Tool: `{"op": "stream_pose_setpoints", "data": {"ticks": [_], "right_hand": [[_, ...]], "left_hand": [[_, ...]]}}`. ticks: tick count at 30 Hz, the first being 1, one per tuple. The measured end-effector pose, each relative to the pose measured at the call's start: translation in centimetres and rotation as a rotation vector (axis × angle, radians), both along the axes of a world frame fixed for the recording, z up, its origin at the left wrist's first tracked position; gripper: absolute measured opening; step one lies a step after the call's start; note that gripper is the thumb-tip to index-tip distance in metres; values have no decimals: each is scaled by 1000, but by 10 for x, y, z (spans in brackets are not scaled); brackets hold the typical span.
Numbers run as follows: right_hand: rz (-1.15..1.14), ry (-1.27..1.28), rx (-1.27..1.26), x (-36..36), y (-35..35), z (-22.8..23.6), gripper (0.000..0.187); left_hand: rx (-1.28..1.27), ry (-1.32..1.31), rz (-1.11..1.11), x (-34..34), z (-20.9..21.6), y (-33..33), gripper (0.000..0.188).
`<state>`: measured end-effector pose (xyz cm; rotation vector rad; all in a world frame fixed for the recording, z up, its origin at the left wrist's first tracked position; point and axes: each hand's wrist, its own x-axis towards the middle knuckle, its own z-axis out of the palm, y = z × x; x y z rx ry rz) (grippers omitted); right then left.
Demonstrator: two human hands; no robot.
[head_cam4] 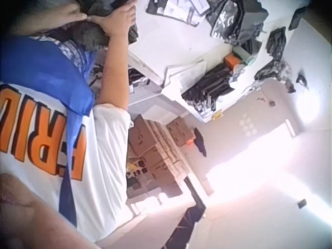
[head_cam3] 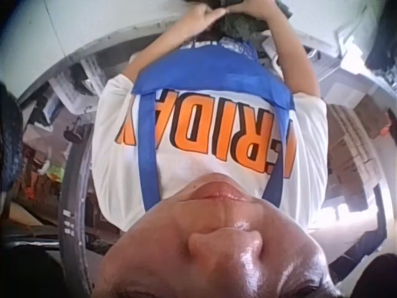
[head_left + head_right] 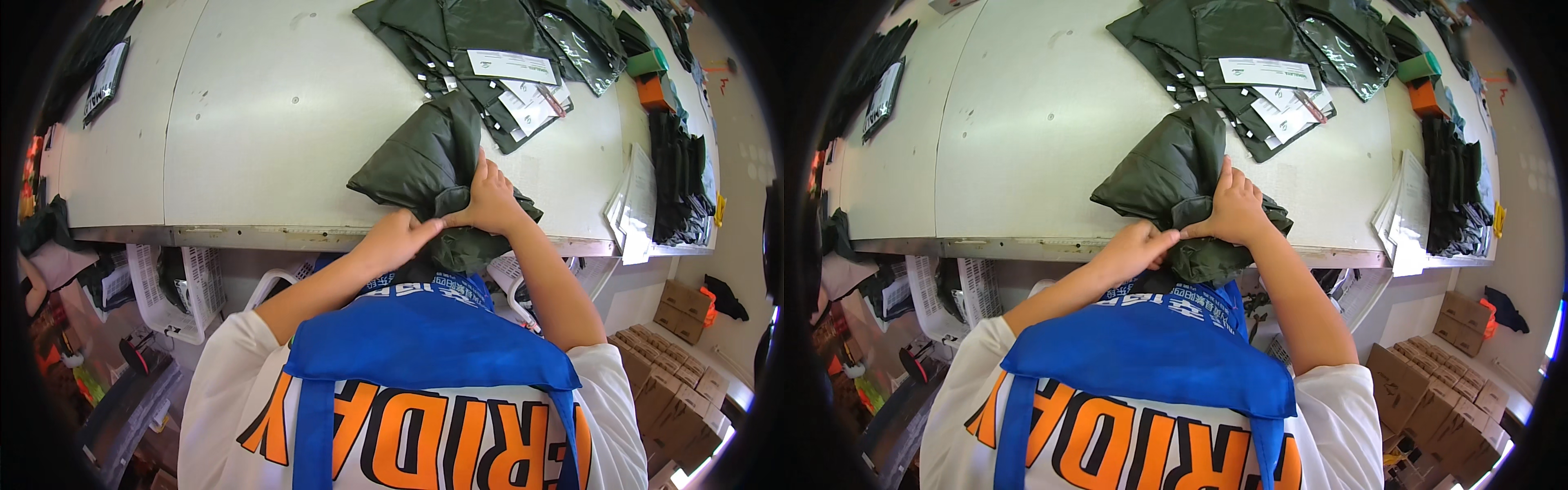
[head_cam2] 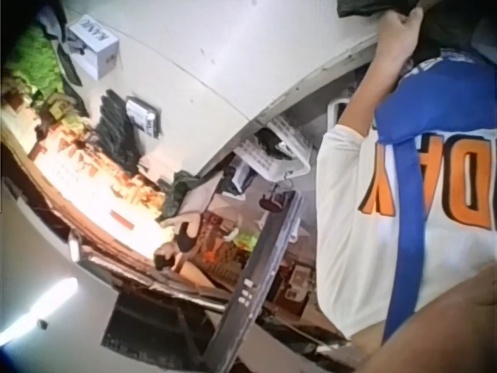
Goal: The person folds multiple dark green garments on a white table, aligning edges and smoothing the fabric. They place folded items into a white basket and continue folding additional garments from a pile on the table.
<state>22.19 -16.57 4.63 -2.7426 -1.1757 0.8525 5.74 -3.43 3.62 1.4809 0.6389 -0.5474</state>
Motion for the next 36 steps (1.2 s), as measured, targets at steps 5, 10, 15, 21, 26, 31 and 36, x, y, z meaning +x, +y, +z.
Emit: {"op": "stream_pose_setpoints", "data": {"ticks": [5,10,15,21,26,31,36], "right_hand": [[-92,274,70,15,-2,3,134],[-456,740,351,29,-8,-6,96],[-510,966,255,34,4,25,103],[16,376,-14,28,7,0,134],[-12,98,185,0,-3,-9,134],[-29,334,326,25,-19,-22,128],[-42,301,347,27,-16,-23,132]], "left_hand": [[284,-249,43,8,38,-8,46],[157,-501,-53,21,39,-19,45],[598,-670,-812,49,52,-50,85],[681,-443,-1031,66,45,-75,100],[49,-719,-647,21,24,-11,61],[103,148,-197,-43,6,25,49],[-398,117,255,-35,-16,5,61]]}}
